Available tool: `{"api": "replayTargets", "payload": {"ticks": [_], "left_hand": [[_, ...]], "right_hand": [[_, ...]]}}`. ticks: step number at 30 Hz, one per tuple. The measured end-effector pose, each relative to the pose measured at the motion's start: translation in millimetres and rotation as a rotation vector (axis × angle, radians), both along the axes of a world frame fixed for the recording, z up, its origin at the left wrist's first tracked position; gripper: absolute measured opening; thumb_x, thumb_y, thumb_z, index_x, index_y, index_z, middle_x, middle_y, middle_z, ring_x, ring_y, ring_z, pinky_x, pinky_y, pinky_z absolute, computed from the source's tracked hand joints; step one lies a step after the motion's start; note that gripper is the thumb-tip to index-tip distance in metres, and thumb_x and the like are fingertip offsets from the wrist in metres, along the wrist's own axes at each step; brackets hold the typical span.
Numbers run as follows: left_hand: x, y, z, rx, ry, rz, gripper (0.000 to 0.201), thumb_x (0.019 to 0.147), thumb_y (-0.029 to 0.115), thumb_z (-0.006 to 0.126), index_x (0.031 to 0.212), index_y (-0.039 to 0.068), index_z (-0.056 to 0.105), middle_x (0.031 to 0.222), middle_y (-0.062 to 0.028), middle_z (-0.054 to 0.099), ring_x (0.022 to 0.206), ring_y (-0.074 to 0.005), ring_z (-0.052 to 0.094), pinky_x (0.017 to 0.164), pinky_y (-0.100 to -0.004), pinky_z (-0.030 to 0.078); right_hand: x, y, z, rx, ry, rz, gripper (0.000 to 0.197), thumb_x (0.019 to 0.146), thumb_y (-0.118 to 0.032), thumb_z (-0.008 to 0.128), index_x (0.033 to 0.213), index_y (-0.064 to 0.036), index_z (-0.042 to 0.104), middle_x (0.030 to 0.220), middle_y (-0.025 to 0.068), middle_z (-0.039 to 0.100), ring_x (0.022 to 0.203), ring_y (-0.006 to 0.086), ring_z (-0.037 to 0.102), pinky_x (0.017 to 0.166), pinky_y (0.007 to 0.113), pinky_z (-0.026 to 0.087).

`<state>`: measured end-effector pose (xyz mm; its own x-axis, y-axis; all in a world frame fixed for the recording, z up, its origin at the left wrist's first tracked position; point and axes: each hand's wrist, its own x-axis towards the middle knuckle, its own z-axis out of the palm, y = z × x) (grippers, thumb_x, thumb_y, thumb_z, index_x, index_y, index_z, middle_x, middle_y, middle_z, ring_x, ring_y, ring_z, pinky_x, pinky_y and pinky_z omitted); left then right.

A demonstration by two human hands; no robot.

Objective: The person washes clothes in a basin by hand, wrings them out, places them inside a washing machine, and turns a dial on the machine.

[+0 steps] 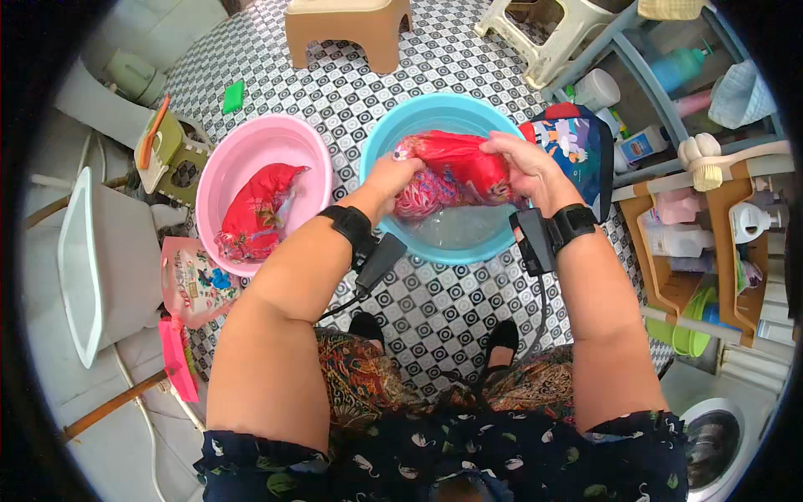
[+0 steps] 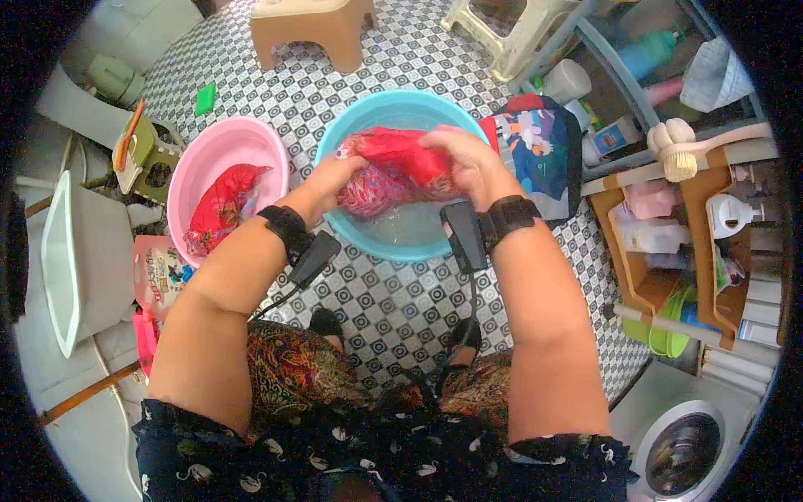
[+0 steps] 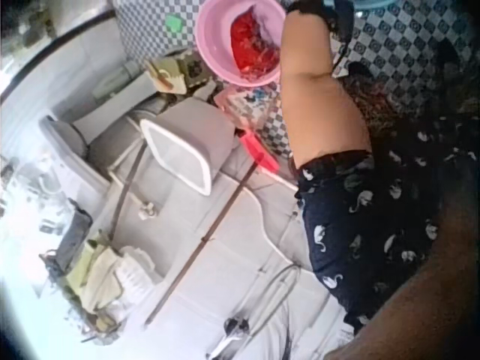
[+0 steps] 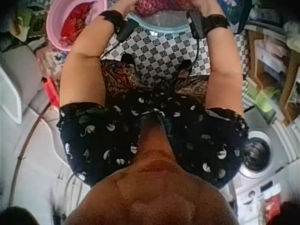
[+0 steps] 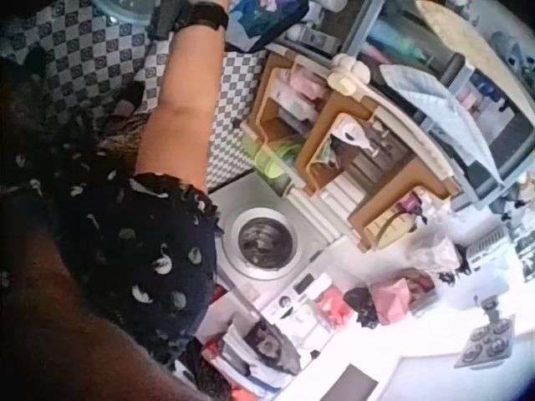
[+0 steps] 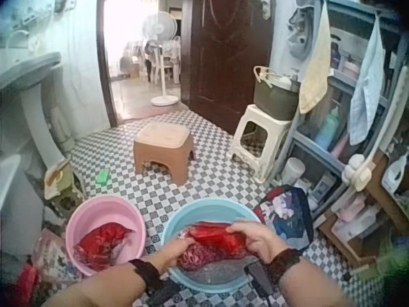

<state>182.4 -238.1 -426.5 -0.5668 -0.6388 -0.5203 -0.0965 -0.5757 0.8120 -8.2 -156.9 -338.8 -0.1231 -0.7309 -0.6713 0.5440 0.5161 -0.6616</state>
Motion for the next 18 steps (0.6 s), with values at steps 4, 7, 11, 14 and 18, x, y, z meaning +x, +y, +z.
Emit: {"api": "replayTargets", "payload": {"ticks": [4,7,11,14,18], "left_hand": [[5.1,2.9,4.0,-0.049,0.111,-0.019,0.052,0.068,0.007,0.066,0.115,-0.001,0.045,0.099,-0.0131,0.058,0.084,-0.0215,0.059,0.075,-0.0313,0.05],[7.9,1.2,-1.0,-0.354,-0.094,-0.162,0.057,0.065,0.017,0.071,0.114,0.003,0.047,0.099,-0.0118,0.058,0.094,-0.025,0.057,0.082,-0.0356,0.047],[1.5,1.4,-33.2,-0.919,-0.611,-0.793,0.065,0.06,0.027,0.072,0.117,0.011,0.047,0.114,-0.0116,0.053,0.11,-0.036,0.047,0.089,-0.0451,0.042],[0.2,13.1,-36.4,-0.919,-0.619,-0.862,0.081,0.063,0.036,0.071,0.132,0.023,0.031,0.142,-0.011,0.018,0.13,-0.041,0.015,0.091,-0.0685,0.025],[-17.4,31.1,-20.3,-0.931,-0.852,-1.174,0.082,0.069,0.051,0.063,0.137,0.028,0.025,0.145,-0.0084,0.013,0.13,-0.045,-0.008,0.092,-0.0717,0.018]], "right_hand": [[8.8,3.2,-39.5,-0.067,0.077,0.019,0.035,0.071,-0.008,0.067,0.103,0.0024,0.056,0.092,0.0134,0.062,0.082,0.0236,0.061,0.071,0.038,0.051],[16.3,27.4,-69.9,-0.078,0.475,0.134,0.028,0.074,-0.01,0.066,0.099,-0.0002,0.059,0.089,0.0097,0.063,0.079,0.0172,0.061,0.072,0.031,0.05],[1.9,51.4,-109.1,-0.275,1.512,0.677,0.055,0.064,-0.028,0.075,0.114,-0.0202,0.056,0.128,0.019,0.04,0.115,0.036,0.04,0.092,0.046,0.038],[21.8,47.8,-87.8,0.028,1.347,1.072,0.07,0.065,-0.037,0.071,0.128,-0.0266,0.043,0.144,0.0164,0.014,0.132,0.0378,0.01,0.1,0.054,0.026],[3.3,48.3,-126.6,-0.065,1.326,1.279,0.074,0.067,-0.043,0.069,0.131,-0.0382,0.034,0.144,0.0212,0.007,0.127,0.053,0.0,0.104,0.057,0.009]]}}
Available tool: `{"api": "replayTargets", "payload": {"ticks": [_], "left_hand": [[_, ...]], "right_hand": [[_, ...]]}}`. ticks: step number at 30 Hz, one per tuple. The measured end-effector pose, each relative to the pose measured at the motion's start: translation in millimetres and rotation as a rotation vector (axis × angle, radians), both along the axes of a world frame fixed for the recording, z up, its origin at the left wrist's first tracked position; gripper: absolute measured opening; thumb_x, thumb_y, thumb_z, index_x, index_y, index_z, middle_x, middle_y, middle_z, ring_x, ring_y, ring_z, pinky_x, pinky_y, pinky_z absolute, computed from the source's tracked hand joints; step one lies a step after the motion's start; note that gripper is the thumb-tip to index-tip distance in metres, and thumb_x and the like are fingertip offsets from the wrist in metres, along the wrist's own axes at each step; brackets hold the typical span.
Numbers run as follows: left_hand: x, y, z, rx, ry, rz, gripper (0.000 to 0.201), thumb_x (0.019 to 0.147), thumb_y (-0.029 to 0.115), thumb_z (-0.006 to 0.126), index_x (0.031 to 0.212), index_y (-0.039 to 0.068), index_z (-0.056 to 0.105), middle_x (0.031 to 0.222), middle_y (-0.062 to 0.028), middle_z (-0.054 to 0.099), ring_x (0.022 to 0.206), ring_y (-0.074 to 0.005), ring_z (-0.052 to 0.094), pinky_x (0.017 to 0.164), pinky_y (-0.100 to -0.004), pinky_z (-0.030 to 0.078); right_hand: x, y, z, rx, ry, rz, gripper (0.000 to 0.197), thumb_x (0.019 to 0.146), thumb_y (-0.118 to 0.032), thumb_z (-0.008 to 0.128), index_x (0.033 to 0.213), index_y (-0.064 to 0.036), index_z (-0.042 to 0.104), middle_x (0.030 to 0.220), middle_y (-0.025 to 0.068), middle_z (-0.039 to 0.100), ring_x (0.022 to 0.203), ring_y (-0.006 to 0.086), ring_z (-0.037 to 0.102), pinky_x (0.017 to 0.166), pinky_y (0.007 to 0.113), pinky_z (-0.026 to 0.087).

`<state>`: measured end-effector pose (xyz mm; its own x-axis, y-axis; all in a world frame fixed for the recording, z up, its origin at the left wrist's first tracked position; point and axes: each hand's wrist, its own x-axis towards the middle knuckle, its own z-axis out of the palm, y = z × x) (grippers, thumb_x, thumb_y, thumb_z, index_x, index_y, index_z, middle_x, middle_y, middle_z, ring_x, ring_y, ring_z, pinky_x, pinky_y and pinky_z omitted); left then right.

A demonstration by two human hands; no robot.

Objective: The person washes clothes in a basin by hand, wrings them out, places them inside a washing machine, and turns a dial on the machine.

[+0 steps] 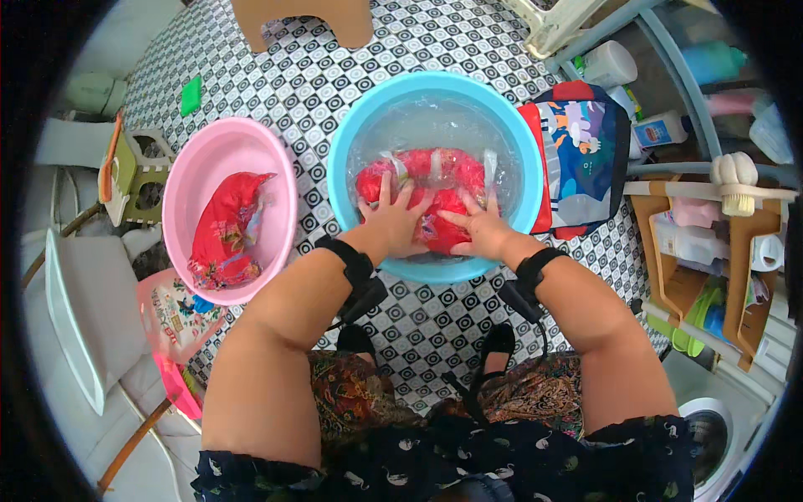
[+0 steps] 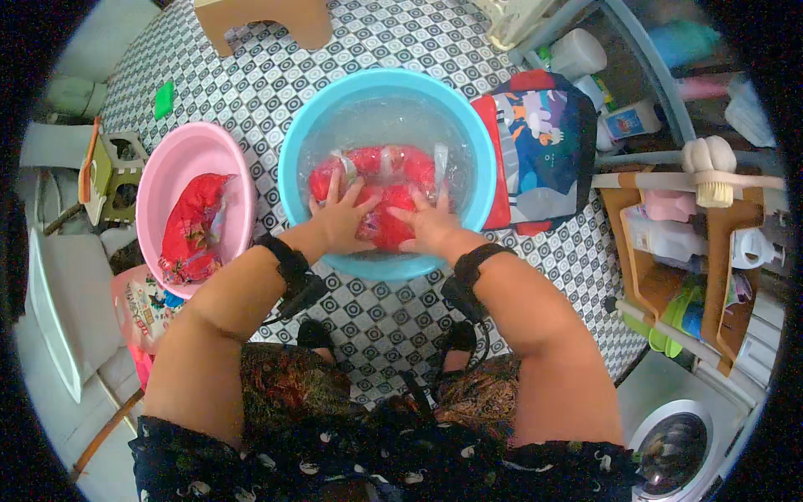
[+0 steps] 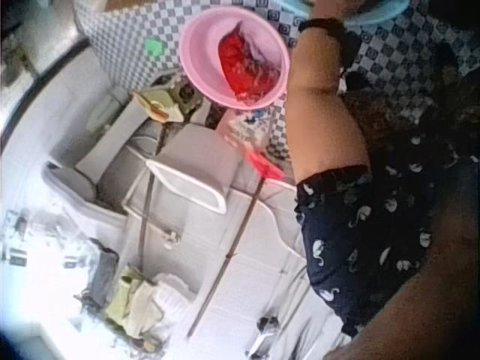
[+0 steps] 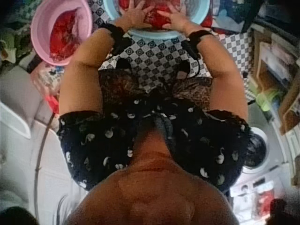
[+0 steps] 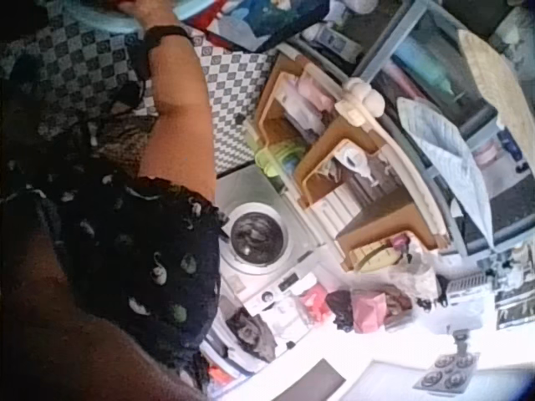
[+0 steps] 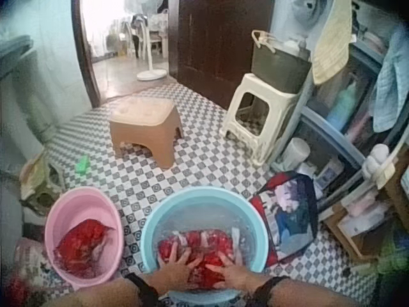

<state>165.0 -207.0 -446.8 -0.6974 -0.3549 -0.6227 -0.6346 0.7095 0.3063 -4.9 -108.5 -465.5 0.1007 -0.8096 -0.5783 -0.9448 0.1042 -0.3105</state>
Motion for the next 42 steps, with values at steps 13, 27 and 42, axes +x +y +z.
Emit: {"api": "replayTargets", "payload": {"ticks": [13,27,42], "left_hand": [[-18.1,-11.1,-51.8,0.2,-0.21,-0.077,0.068,0.074,0.051,0.058,0.131,0.019,0.039,0.142,-0.014,0.016,0.127,-0.0464,0.014,0.092,-0.0641,0.029],[-33.2,-93.9,-37.5,-0.259,0.346,0.326,0.047,0.079,0.04,0.056,0.11,0.005,0.056,0.105,-0.018,0.058,0.099,-0.0331,0.053,0.087,-0.0392,0.042],[-16.2,-74.5,-11.4,-0.047,0.446,0.156,0.043,0.063,0.027,0.072,0.098,0.006,0.059,0.092,-0.0155,0.06,0.089,-0.0336,0.057,0.078,-0.0414,0.045]], "right_hand": [[-1.0,-27.9,-53.1,0.396,0.022,0.056,0.033,0.07,-0.015,0.058,0.102,-0.0151,0.062,0.105,0.0204,0.056,0.1,0.0351,0.054,0.082,0.046,0.044],[-14.2,-23.9,-27.4,0.118,0.051,0.202,0.049,0.072,-0.047,0.058,0.112,-0.0166,0.057,0.119,0.0157,0.05,0.106,0.0324,0.051,0.09,0.041,0.041],[-53.2,-105.4,8.0,0.027,0.066,0.065,0.068,0.052,-0.025,0.077,0.115,-0.0177,0.052,0.12,0.0101,0.052,0.108,0.0321,0.049,0.091,0.037,0.04]]}}
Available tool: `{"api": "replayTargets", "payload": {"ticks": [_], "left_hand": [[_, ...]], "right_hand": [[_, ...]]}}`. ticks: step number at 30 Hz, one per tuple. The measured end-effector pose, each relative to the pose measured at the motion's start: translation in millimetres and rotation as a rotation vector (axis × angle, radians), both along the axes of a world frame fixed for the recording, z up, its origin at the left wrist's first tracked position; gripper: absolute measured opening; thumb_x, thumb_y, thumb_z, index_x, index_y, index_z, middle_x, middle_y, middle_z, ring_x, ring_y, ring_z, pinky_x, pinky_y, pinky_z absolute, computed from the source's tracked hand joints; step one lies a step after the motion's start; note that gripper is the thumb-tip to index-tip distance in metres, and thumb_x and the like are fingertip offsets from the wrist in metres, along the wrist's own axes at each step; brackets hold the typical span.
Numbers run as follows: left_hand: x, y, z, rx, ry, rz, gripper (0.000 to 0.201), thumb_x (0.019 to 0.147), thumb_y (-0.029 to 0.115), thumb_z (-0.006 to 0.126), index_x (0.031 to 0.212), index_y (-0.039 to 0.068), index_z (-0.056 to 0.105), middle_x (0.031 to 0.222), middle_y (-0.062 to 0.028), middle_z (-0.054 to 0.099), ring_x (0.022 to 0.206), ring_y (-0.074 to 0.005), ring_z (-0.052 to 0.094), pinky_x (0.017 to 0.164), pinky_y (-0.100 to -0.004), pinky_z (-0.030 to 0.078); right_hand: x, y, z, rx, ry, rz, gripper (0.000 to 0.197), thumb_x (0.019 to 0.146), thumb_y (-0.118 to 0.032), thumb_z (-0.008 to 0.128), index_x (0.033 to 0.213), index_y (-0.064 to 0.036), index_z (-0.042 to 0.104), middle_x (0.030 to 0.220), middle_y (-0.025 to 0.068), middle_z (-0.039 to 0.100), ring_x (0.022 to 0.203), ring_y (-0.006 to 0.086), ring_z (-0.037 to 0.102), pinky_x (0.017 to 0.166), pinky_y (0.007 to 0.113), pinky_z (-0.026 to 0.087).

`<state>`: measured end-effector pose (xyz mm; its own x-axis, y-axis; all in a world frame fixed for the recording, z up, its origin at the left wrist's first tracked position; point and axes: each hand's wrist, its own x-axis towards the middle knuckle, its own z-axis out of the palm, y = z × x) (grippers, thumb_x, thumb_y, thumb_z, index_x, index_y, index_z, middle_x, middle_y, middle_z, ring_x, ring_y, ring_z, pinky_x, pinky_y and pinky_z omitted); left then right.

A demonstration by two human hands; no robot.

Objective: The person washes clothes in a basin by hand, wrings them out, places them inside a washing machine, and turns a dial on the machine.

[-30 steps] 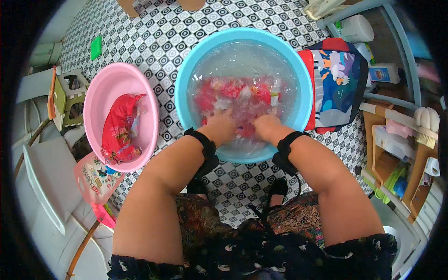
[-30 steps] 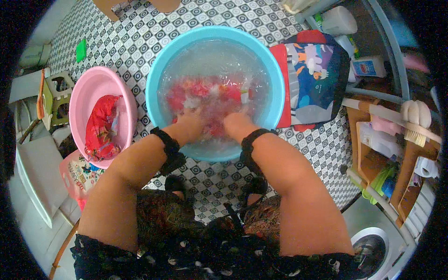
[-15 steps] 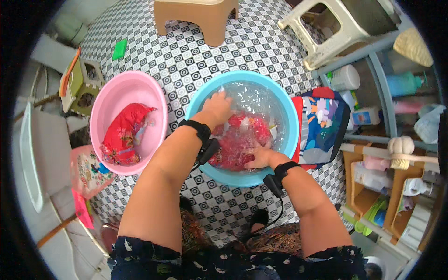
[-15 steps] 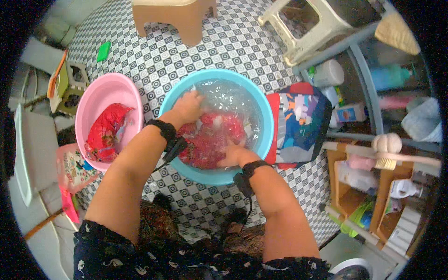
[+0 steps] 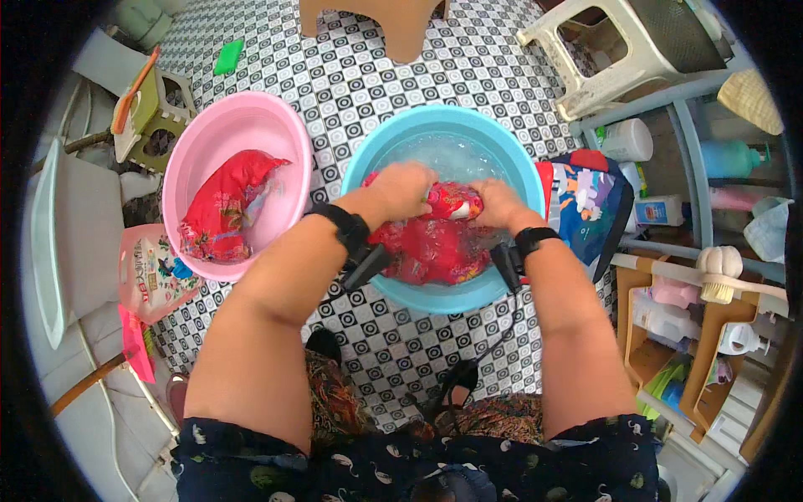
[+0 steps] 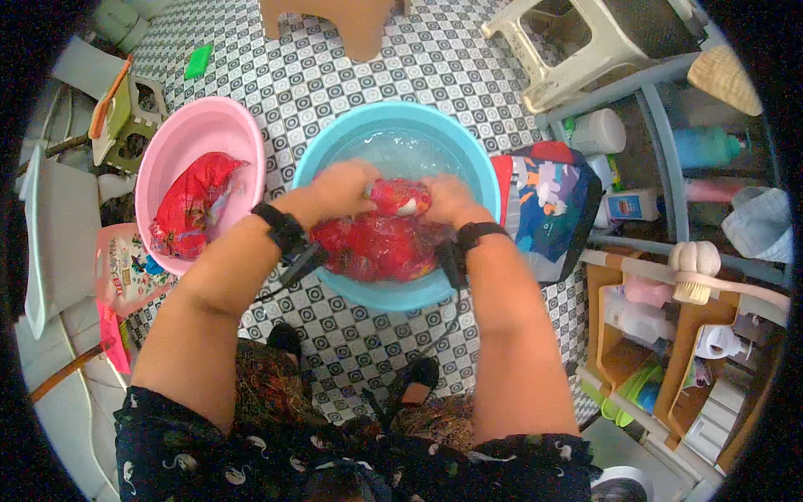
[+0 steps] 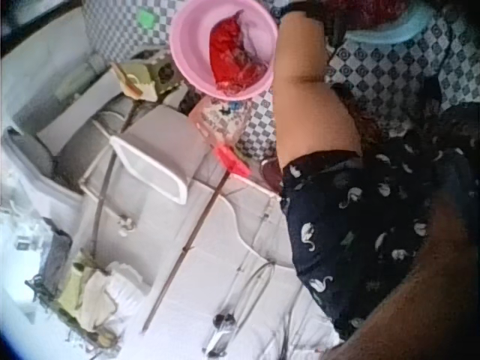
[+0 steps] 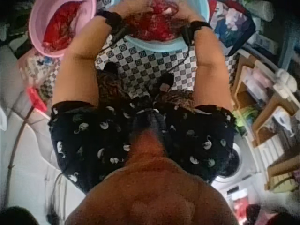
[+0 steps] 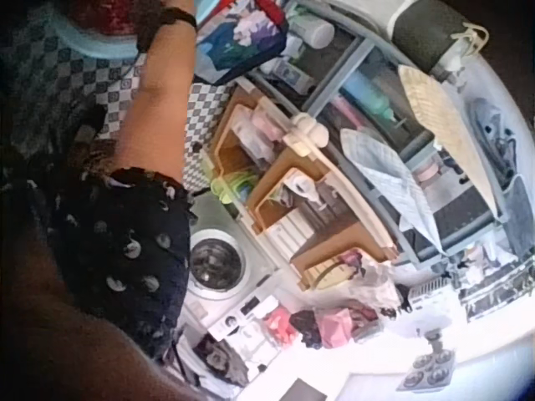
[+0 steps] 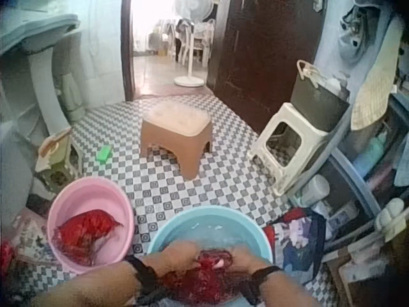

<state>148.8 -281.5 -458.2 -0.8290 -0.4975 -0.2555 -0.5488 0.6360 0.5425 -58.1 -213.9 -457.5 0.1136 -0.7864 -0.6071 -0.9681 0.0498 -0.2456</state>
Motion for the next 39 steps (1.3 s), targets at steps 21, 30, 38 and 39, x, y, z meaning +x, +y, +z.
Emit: {"api": "replayTargets", "payload": {"ticks": [21,30,38,39], "left_hand": [[17.8,50.0,-20.2,-0.146,-0.395,-0.255,0.077,0.073,0.035,0.064,0.137,0.019,0.024,0.135,-0.0161,0.028,0.113,-0.0416,0.04,0.082,-0.057,0.04],[-18.9,42.0,-45.8,-0.149,-0.452,-0.148,0.038,0.084,0.017,0.045,0.122,0.016,0.043,0.132,-0.0129,0.037,0.112,-0.0398,0.043,0.085,-0.0519,0.041],[-46.1,16.3,-69.2,0.099,-0.342,-0.033,0.033,0.083,0.017,0.047,0.116,0.013,0.052,0.104,-0.0186,0.058,0.096,-0.033,0.057,0.085,-0.0419,0.043],[-36.4,14.6,-56.2,0.199,-0.331,0.016,0.035,0.082,0.018,0.05,0.116,0.013,0.052,0.098,-0.0197,0.06,0.094,-0.0332,0.057,0.083,-0.0419,0.043]], "right_hand": [[63.8,86.1,-32.5,-0.039,0.157,-0.126,0.053,0.084,-0.027,0.051,0.133,-0.0286,0.033,0.139,0.0216,0.022,0.122,0.0455,0.028,0.091,0.058,0.035],[67.1,46.9,-50.7,-0.004,0.224,-0.078,0.041,0.084,-0.018,0.046,0.125,-0.0179,0.045,0.132,0.0184,0.032,0.121,0.0407,0.032,0.084,0.057,0.04],[16.9,25.8,-114.9,-0.144,0.125,-0.274,0.035,0.083,-0.013,0.045,0.117,-0.0145,0.054,0.111,0.0189,0.055,0.101,0.0339,0.053,0.084,0.039,0.045],[16.8,22.5,-110.6,-0.114,0.039,-0.323,0.036,0.082,-0.011,0.044,0.116,-0.0132,0.054,0.108,0.0194,0.057,0.099,0.0335,0.054,0.084,0.04,0.045]]}}
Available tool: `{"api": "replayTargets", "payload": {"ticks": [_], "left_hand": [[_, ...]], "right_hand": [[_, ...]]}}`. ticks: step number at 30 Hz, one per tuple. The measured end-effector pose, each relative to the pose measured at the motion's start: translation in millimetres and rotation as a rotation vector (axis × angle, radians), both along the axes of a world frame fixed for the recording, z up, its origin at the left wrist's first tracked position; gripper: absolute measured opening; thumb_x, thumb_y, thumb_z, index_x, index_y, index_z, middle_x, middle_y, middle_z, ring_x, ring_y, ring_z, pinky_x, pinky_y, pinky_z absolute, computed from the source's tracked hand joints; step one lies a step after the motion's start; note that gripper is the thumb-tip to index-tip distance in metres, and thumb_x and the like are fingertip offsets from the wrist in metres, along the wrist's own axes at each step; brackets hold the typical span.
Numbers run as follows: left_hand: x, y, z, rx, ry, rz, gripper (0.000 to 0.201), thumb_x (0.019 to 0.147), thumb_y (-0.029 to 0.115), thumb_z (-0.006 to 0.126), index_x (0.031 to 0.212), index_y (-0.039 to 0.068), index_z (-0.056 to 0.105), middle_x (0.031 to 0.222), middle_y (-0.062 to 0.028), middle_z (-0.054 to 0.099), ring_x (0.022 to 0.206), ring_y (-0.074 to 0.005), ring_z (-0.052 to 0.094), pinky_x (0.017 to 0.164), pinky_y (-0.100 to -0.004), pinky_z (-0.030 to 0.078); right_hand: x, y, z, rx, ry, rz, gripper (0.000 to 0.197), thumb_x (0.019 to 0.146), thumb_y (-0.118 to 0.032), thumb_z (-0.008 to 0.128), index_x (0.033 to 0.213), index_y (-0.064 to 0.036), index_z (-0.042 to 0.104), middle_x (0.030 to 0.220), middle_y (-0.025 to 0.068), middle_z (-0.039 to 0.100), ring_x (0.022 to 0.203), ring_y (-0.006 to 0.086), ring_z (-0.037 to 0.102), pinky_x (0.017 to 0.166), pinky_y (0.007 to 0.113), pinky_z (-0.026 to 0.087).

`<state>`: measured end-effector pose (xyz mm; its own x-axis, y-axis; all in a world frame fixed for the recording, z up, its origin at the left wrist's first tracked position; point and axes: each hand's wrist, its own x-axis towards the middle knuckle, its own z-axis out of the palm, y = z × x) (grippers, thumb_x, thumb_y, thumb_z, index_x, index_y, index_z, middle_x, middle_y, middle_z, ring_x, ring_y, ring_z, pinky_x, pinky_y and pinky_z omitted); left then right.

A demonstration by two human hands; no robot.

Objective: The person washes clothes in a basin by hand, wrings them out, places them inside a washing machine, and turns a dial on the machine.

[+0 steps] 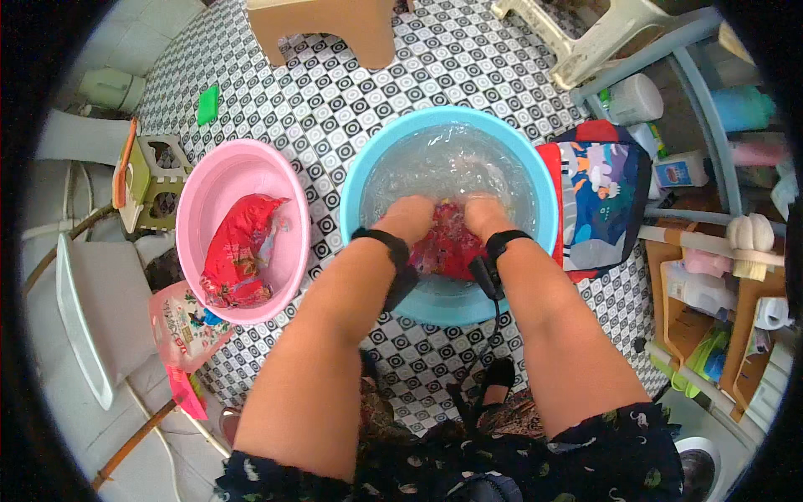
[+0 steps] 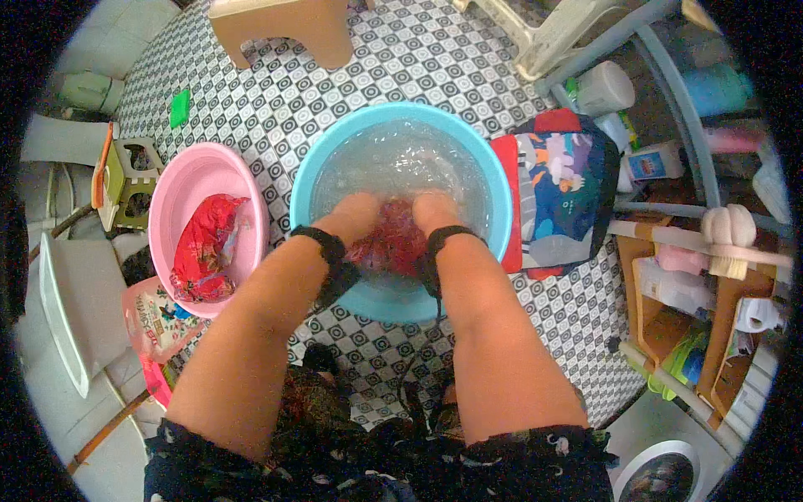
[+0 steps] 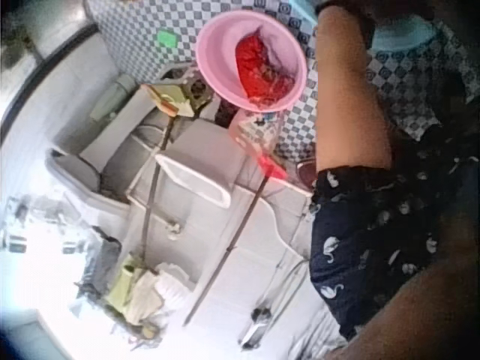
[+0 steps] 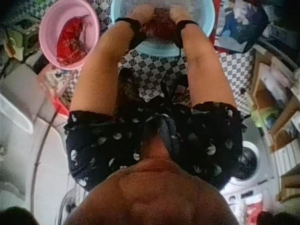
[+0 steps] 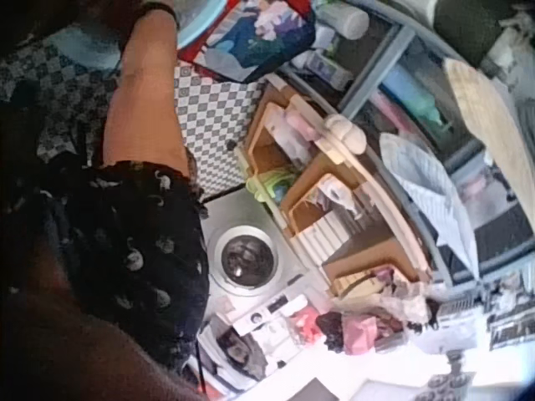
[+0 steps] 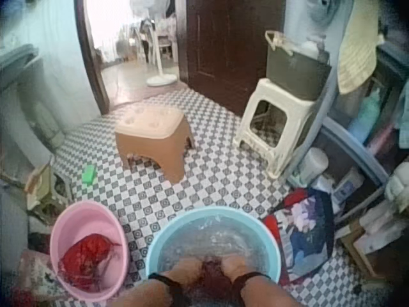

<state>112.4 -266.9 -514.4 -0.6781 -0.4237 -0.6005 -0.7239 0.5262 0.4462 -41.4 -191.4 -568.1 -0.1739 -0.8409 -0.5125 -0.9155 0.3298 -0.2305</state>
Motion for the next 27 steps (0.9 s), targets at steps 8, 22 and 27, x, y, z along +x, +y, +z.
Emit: {"api": "replayTargets", "payload": {"ticks": [8,22,27], "left_hand": [[65.8,-6.6,42.6,-0.015,0.512,-0.099,0.066,0.07,0.039,0.065,0.126,0.012,0.044,0.12,-0.0186,0.047,0.105,-0.036,0.05,0.089,-0.0391,0.041],[48.5,43.5,47.7,-0.091,-0.193,-0.393,0.082,0.069,0.038,0.068,0.137,0.031,0.023,0.143,-0.0169,0.01,0.129,-0.0444,0.015,0.092,-0.0659,0.024],[42.6,41.2,17.4,-0.203,-0.126,-0.343,0.05,0.078,0.03,0.058,0.126,0.031,0.042,0.137,-0.0174,0.022,0.12,-0.0439,0.03,0.086,-0.0646,0.033]], "right_hand": [[-10.5,34.9,97.8,-0.023,-0.497,0.027,0.057,0.078,-0.036,0.056,0.131,-0.0243,0.04,0.136,0.0269,0.027,0.122,0.0396,0.034,0.099,0.039,0.032],[27.6,65.2,90.2,0.178,0.0,0.376,0.066,0.074,-0.022,0.061,0.133,-0.0309,0.032,0.144,0.0175,0.004,0.125,0.05,0.018,0.092,0.058,0.035],[26.5,51.4,81.0,0.159,0.047,0.419,0.046,0.083,-0.015,0.046,0.127,-0.0281,0.044,0.143,0.0183,0.011,0.124,0.0516,0.02,0.088,0.058,0.039]]}}
